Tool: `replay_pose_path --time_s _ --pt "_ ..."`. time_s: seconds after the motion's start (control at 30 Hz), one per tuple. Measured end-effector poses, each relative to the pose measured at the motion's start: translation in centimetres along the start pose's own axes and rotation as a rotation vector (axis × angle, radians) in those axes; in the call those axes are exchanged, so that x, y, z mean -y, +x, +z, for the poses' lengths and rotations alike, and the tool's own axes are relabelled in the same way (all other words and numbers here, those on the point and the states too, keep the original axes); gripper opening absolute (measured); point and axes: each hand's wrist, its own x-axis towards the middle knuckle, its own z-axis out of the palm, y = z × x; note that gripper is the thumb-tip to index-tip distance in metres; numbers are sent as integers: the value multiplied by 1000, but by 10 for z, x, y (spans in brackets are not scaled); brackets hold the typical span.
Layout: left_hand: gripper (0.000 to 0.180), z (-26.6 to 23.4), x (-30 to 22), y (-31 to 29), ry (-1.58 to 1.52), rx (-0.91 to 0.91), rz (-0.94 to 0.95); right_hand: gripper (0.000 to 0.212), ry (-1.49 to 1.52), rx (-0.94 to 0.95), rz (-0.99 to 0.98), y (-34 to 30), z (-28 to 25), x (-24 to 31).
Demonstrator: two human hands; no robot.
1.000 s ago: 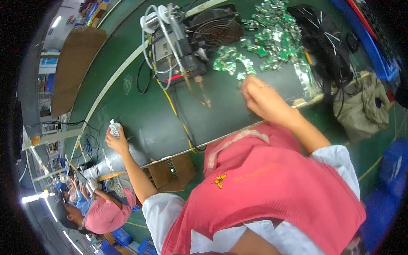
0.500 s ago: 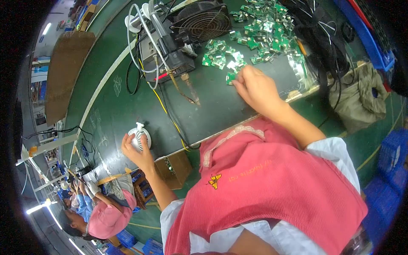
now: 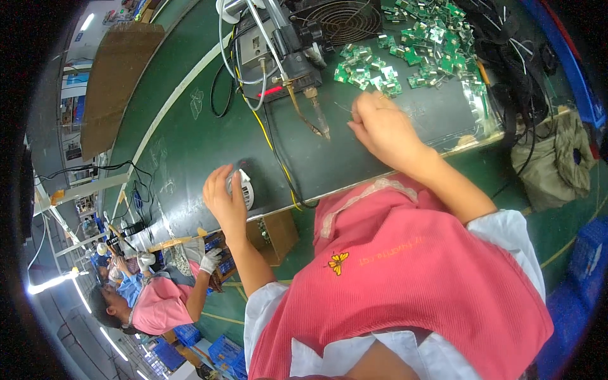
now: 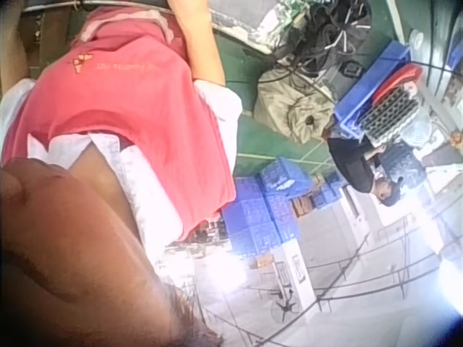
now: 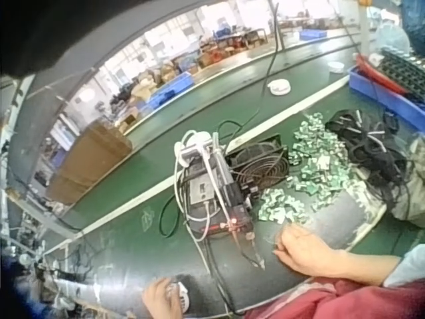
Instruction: The person assembles small electronic portable fans by hand, attaching PCB components and wiring to the plastic housing.
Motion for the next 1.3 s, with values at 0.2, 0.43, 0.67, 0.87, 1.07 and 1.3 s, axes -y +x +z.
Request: replay_pose_path --time_s 0.2,0.43,0.67,0.87,1.07,1.3 --pt "17 0 4 22 19 250 -61 26 -78 -70 -30 -4 -1 -2" --pt "15 -8 -17 35 130 353 -79 25 -76 -109 -33 -9 1 -6" --pt "8 3 -37 32 434 349 71 32 -71 -86 -18 -10 3 7" --pt "8 5 -31 33 373 320 135 30 70 -25 18 -15 6 14" --pt "14 -8 6 34 -256 419 -197 32 65 -57 -38 -19 10 13" --pt "6 -33 16 20 -1118 351 -488 28 146 -39 -8 -16 10 9"
